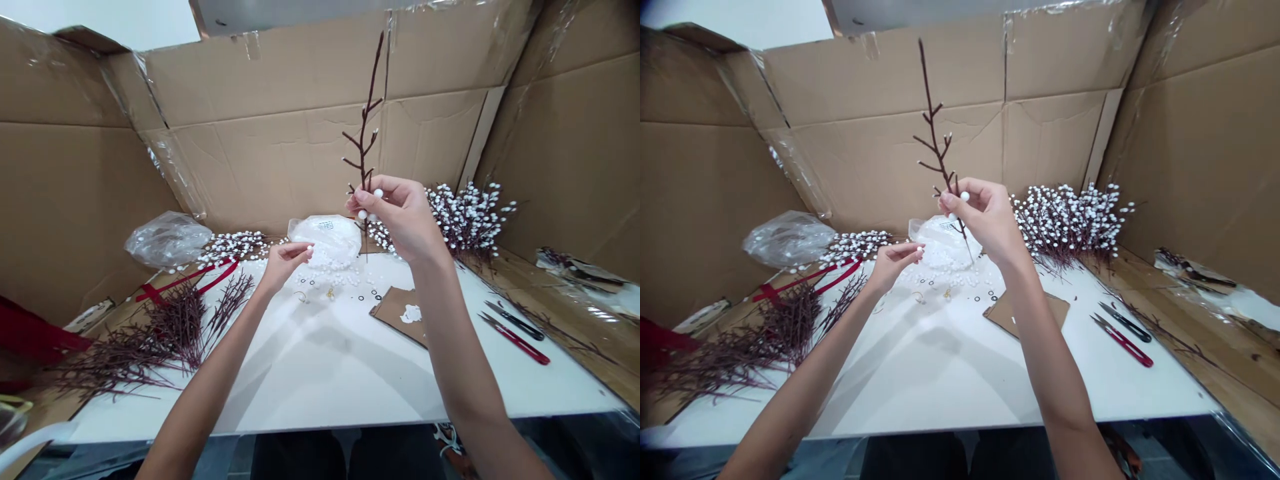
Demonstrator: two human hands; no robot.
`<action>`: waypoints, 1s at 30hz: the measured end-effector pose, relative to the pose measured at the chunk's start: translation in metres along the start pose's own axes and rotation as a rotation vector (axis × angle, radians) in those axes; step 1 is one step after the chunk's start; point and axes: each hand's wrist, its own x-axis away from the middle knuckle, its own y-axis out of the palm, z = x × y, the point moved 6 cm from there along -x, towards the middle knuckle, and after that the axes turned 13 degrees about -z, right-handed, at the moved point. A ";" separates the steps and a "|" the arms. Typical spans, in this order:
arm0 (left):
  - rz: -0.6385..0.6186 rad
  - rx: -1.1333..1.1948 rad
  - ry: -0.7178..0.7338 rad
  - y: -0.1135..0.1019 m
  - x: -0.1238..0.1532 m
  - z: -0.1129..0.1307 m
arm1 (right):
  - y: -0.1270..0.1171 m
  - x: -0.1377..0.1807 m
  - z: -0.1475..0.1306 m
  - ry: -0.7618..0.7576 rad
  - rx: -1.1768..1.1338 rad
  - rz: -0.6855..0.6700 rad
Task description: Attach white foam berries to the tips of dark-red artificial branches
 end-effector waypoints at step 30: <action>-0.060 0.717 0.165 0.025 -0.021 0.122 | -0.002 0.000 0.000 -0.041 -0.007 0.064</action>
